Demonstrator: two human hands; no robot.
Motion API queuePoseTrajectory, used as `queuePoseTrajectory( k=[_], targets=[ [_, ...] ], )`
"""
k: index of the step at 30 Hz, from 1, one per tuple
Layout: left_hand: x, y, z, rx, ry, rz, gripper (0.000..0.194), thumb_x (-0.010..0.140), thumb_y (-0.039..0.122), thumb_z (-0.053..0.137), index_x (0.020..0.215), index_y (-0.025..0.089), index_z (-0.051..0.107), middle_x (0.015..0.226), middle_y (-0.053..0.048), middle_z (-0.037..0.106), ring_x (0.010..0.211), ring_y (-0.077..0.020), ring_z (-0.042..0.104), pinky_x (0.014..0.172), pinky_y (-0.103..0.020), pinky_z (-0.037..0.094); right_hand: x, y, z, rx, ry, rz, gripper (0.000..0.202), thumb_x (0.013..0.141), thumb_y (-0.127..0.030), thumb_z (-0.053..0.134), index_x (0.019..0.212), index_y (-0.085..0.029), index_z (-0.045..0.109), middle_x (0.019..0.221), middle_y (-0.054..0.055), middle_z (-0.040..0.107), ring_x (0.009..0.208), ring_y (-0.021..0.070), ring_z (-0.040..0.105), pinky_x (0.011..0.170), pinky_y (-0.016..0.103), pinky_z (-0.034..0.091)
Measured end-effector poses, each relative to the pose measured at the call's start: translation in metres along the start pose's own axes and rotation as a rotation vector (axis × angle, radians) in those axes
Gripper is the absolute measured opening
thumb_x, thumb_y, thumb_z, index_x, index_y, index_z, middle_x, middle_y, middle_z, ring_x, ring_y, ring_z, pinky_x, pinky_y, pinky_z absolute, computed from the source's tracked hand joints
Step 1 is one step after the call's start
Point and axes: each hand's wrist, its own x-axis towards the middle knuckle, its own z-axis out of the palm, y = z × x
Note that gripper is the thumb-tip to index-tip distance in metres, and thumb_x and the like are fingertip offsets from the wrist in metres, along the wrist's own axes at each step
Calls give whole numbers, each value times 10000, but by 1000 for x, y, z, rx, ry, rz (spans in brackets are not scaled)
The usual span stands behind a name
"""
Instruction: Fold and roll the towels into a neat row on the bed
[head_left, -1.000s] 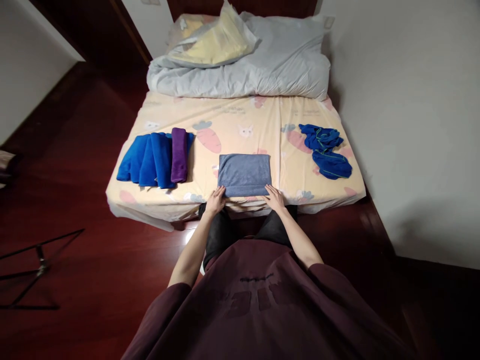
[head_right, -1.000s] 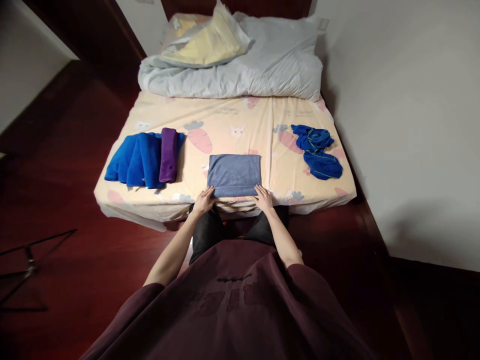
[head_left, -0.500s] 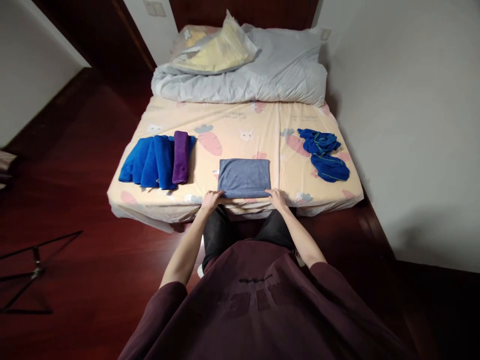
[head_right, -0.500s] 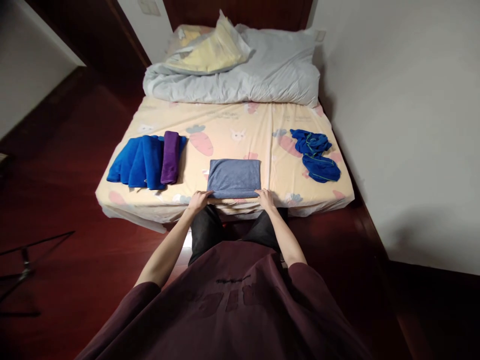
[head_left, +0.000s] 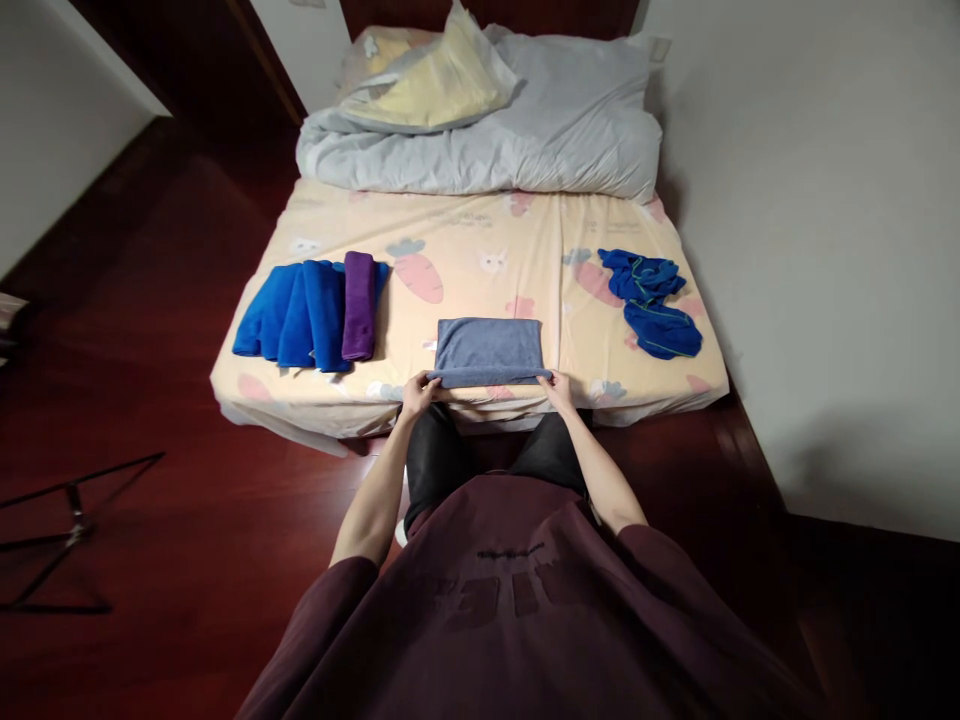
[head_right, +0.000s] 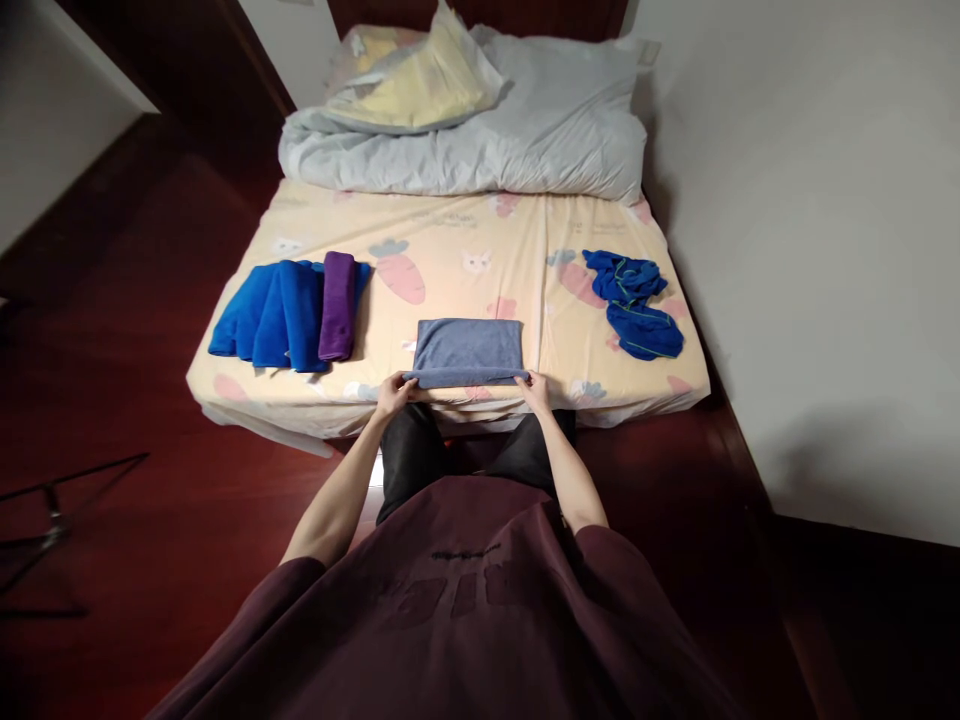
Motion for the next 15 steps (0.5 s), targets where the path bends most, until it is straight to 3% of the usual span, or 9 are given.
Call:
queuePoseTrajectory(
  k=[4, 15],
  targets=[
    [-4, -2, -3, 59, 21, -40, 354, 801, 545, 675, 778, 197, 613, 623, -2, 554, 662, -189, 585, 632, -285, 459, -2, 3, -7, -52, -5, 40, 471, 744, -675, 714, 675, -231, 575, 648, 28, 643, 688, 223, 650, 638, 313, 544],
    [-9, 6, -1, 113, 64, -112, 359, 825, 528, 679, 834, 169, 682, 714, -60, 691, 814, -248, 695, 730, -316, 543, -1, -5, -5, -172, 14, 75, 481, 759, -662, 706, 608, -243, 526, 550, -4, 559, 612, 196, 592, 574, 280, 480]
  ],
)
